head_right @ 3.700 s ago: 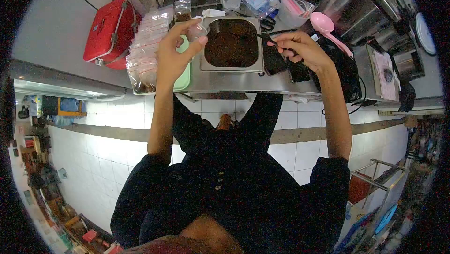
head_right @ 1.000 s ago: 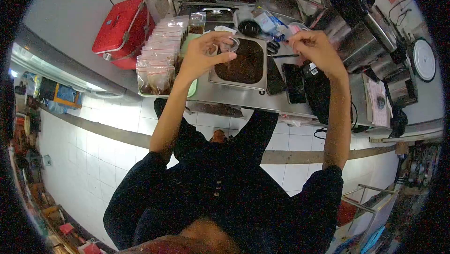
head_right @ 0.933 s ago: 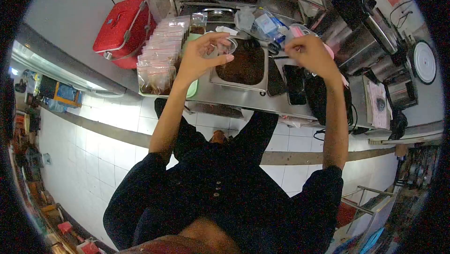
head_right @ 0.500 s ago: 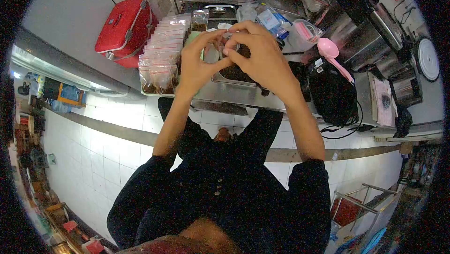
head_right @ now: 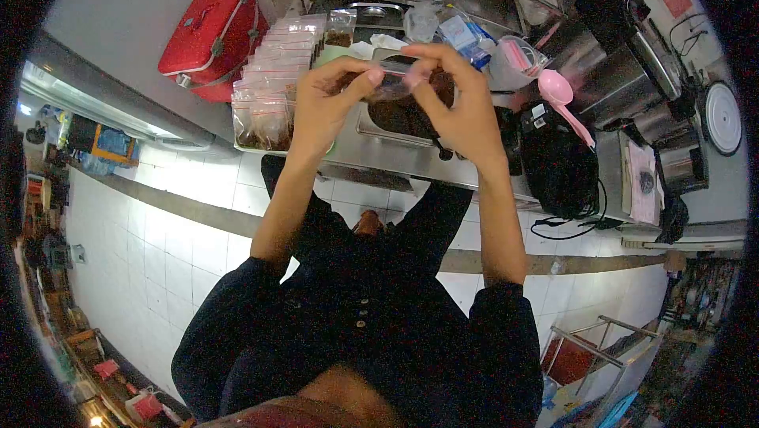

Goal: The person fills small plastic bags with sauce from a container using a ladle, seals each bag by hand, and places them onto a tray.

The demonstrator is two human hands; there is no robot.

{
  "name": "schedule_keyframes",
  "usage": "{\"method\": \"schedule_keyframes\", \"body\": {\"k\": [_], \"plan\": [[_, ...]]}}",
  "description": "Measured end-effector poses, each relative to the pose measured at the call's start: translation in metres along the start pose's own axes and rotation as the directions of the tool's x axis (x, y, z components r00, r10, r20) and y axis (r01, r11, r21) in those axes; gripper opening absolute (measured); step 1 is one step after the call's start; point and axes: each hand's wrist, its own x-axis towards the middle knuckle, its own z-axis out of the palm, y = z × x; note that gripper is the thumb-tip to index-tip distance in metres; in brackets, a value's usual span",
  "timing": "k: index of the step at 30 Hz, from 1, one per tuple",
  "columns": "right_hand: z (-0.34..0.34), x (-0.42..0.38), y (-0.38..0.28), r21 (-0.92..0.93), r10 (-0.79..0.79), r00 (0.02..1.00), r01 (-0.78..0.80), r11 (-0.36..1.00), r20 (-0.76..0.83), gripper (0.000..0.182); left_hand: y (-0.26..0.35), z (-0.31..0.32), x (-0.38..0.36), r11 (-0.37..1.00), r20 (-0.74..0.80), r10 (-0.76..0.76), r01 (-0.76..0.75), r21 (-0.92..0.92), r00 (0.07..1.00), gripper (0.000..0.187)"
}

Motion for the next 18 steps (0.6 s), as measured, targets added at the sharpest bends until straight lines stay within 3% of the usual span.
{"method": "schedule_keyframes", "body": {"k": [2, 5, 7, 11, 14, 18], "plan": [[0.002, -0.002, 0.002, -0.006, -0.002, 1.0, 0.002, 1.0, 0.031, 0.018, 0.001, 0.0, -0.003, 0.995, -0.001, 0.044, -0.044, 0.087, 0.999, 0.013], [0.007, -0.003, 0.012, -0.011, -0.018, 0.999, 0.018, 1.0, 0.052, 0.014, 0.011, 0.003, -0.005, 0.91, 0.017, 0.302, -0.293, 0.293, 0.953, 0.013], [0.007, -0.001, 0.007, -0.049, -0.056, 0.997, 0.059, 0.997, 0.059, 0.011, 0.014, 0.005, -0.011, 0.9, -0.012, 0.321, -0.301, 0.315, 0.947, 0.013], [0.007, -0.004, -0.016, -0.021, 0.033, 0.999, -0.032, 0.999, 0.04, 0.01, 0.01, 0.002, -0.015, 0.911, -0.114, 0.362, -0.325, 0.255, 0.925, 0.012], [0.003, -0.004, -0.017, -0.006, 0.043, 0.998, -0.043, 0.999, 0.05, 0.009, 0.014, -0.004, -0.016, 0.931, -0.029, 0.332, -0.322, 0.169, 0.943, 0.009], [0.003, -0.006, -0.02, -0.094, 0.004, 0.996, 0.004, 0.996, 0.087, 0.009, 0.026, -0.005, -0.017, 0.916, 0.141, 0.264, -0.293, 0.275, 0.954, 0.008]]}}
